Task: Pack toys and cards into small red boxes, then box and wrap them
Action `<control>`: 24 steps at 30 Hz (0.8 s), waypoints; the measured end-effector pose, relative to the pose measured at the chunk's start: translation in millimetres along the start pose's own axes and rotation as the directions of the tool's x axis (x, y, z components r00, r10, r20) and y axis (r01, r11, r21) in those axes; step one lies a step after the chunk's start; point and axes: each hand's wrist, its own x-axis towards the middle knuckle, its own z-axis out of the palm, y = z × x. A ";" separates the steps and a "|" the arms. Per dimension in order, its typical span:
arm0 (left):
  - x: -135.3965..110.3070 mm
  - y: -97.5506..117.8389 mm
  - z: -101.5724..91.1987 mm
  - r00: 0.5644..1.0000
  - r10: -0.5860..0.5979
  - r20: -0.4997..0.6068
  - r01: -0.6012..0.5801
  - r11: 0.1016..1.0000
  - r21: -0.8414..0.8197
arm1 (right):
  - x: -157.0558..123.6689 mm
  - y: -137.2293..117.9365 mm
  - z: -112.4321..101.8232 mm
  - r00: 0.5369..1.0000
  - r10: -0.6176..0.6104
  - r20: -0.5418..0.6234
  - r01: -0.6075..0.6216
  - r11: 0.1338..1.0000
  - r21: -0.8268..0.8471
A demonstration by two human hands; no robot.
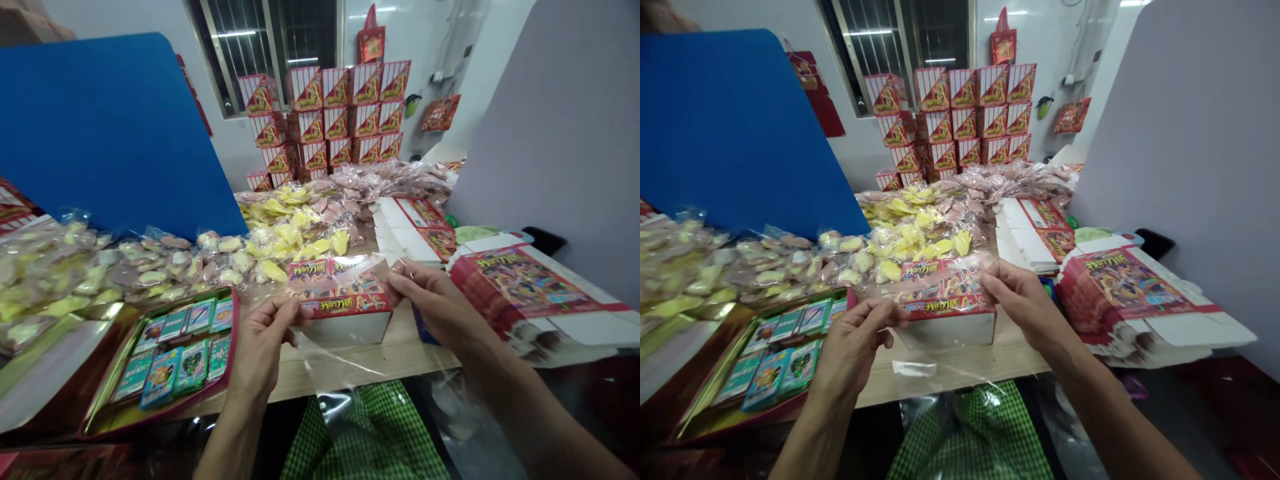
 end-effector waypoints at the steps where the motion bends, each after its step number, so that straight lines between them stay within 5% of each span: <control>1: 0.2 1.7 -3.9 0.999 -0.038 -0.003 0.038 0.999 -0.010 | -1.6 -0.1 -0.1 0.999 -0.006 0.040 0.007 1.000 -0.023; 5: 1.0 7.8 -11.5 0.975 -0.216 0.046 0.218 0.975 -0.042 | -8.6 -3.8 -2.4 0.981 0.041 0.191 -0.023 0.995 -0.098; 10: -0.5 7.0 -8.4 0.954 -0.295 0.046 0.299 0.942 -0.154 | -4.9 1.9 -11.8 0.999 0.035 -0.008 -0.036 0.989 -0.145; 13: -3.0 4.2 -10.0 0.960 -0.279 0.008 0.276 0.943 -0.184 | -3.0 12.6 -17.8 0.995 0.096 -0.004 -0.093 0.953 -0.287; 15: -5.3 2.0 -11.3 0.964 -0.267 0.002 0.263 0.949 -0.172 | -5.6 14.1 -13.2 0.992 -0.026 -0.122 -0.042 0.852 -0.522; 17: -8.0 -0.8 -10.5 0.965 -0.260 0.015 0.260 0.954 -0.152 | -11.3 7.6 2.4 0.926 -0.333 -0.176 0.090 0.650 -0.754; 20: -13.0 -6.3 -4.8 0.965 -0.253 0.065 0.259 0.959 -0.112 | -20.4 -10.5 41.2 0.809 -0.571 0.142 0.412 0.378 -0.829; 22: -17.0 -10.0 -0.1 0.968 -0.226 0.108 0.235 0.969 -0.079 | -22.0 -19.5 66.7 0.776 -0.522 0.354 0.554 0.297 -0.778; 24: -20.9 -12.6 2.8 0.973 -0.179 0.147 0.187 0.982 -0.041 | -19.9 -22.4 84.0 0.783 -0.444 0.436 0.580 0.267 -0.769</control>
